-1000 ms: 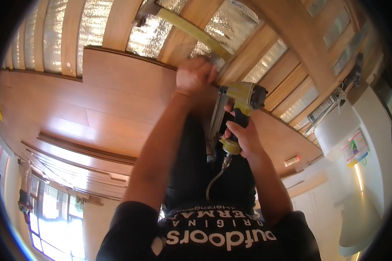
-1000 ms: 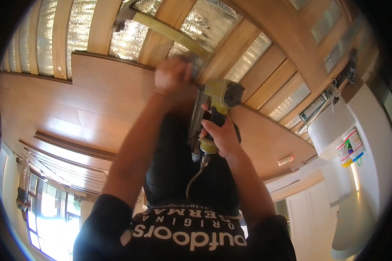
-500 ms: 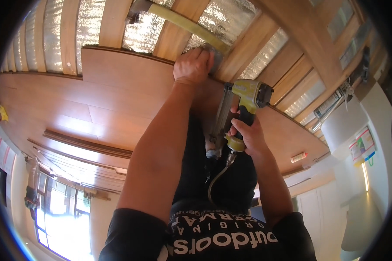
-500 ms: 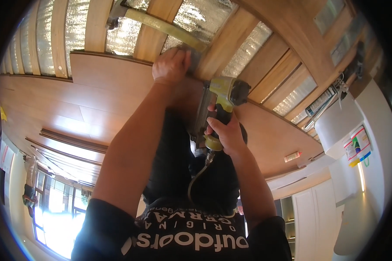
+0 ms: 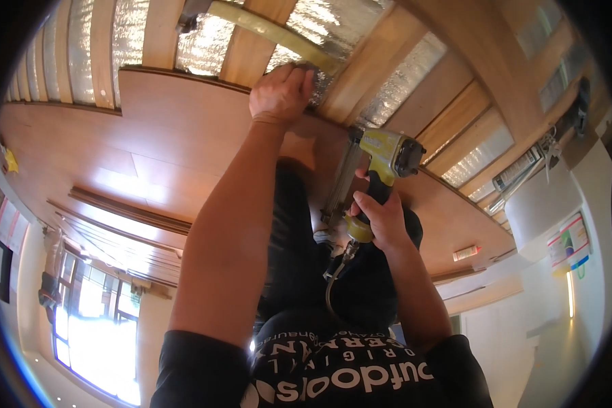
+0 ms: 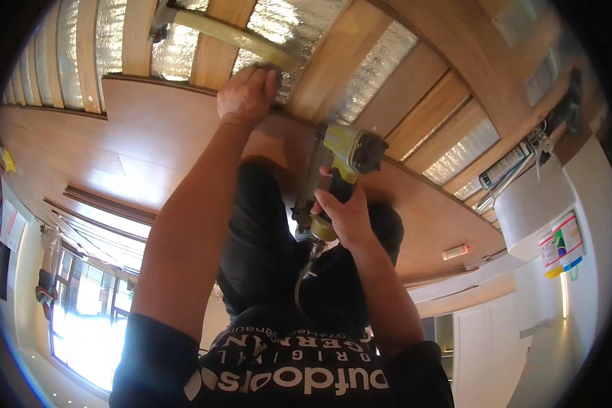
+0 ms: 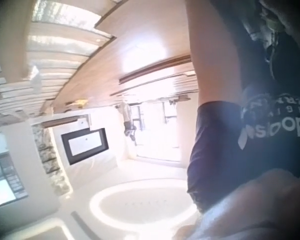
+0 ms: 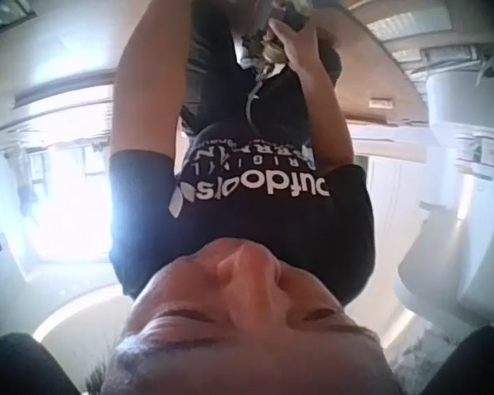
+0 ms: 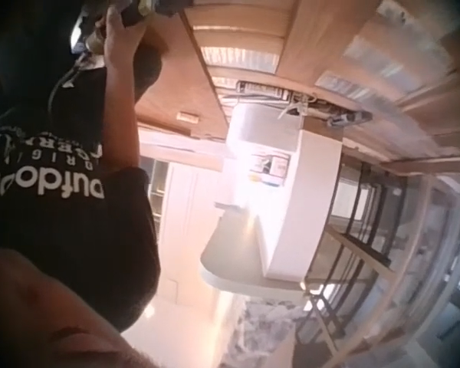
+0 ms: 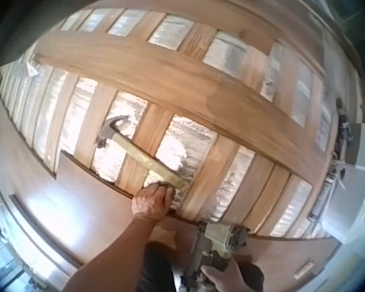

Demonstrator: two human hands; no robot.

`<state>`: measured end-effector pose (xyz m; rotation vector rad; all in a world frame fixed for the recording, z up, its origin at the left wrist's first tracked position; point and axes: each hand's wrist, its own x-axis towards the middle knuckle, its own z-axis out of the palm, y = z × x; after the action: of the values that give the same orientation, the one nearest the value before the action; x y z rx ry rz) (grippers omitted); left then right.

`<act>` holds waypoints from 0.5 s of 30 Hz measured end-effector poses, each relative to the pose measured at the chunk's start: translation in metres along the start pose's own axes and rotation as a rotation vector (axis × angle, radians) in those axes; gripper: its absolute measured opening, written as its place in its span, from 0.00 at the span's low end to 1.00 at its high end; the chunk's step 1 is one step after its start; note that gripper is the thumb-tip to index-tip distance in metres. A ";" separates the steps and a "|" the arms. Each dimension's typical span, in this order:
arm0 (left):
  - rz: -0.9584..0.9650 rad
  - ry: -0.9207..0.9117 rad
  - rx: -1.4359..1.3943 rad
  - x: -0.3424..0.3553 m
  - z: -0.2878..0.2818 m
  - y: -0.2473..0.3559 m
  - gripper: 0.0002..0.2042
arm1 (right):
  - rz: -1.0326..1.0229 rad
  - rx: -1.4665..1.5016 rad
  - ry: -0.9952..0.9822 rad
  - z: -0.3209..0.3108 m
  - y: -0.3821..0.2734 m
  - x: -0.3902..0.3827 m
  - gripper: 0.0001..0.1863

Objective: The person installs wooden flooring by using a nail gun to secure planks, marking planks with a pencil and square, and fitting planks against a wall.

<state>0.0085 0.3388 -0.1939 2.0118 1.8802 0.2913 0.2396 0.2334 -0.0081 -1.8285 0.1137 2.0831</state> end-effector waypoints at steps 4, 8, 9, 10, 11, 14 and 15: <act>0.033 0.007 0.037 0.000 0.000 0.000 0.13 | -0.018 -0.085 0.005 -0.048 -0.002 -0.012 0.33; 0.047 0.015 0.056 0.004 -0.003 0.007 0.13 | 0.021 -0.007 0.013 -0.081 -0.001 -0.015 0.35; 0.052 0.004 0.070 0.005 -0.003 0.006 0.13 | 0.022 -0.005 0.011 -0.080 -0.005 -0.016 0.35; 0.058 -0.007 0.083 0.005 -0.003 0.005 0.13 | 0.045 -0.071 0.051 -0.076 -0.010 -0.017 0.35; 0.050 -0.046 0.112 0.003 -0.005 0.006 0.13 | 0.068 -0.137 0.090 -0.072 -0.014 -0.018 0.35; 0.062 -0.019 0.123 0.002 -0.001 0.005 0.14 | 0.014 -0.103 0.059 -0.066 -0.019 -0.018 0.33; 0.063 -0.025 0.123 0.002 -0.002 0.006 0.14 | 0.019 -0.100 0.061 -0.069 -0.016 -0.019 0.33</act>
<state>0.0136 0.3407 -0.1901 2.1475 1.8639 0.1704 0.3113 0.2244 0.0020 -1.9570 0.0433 2.0816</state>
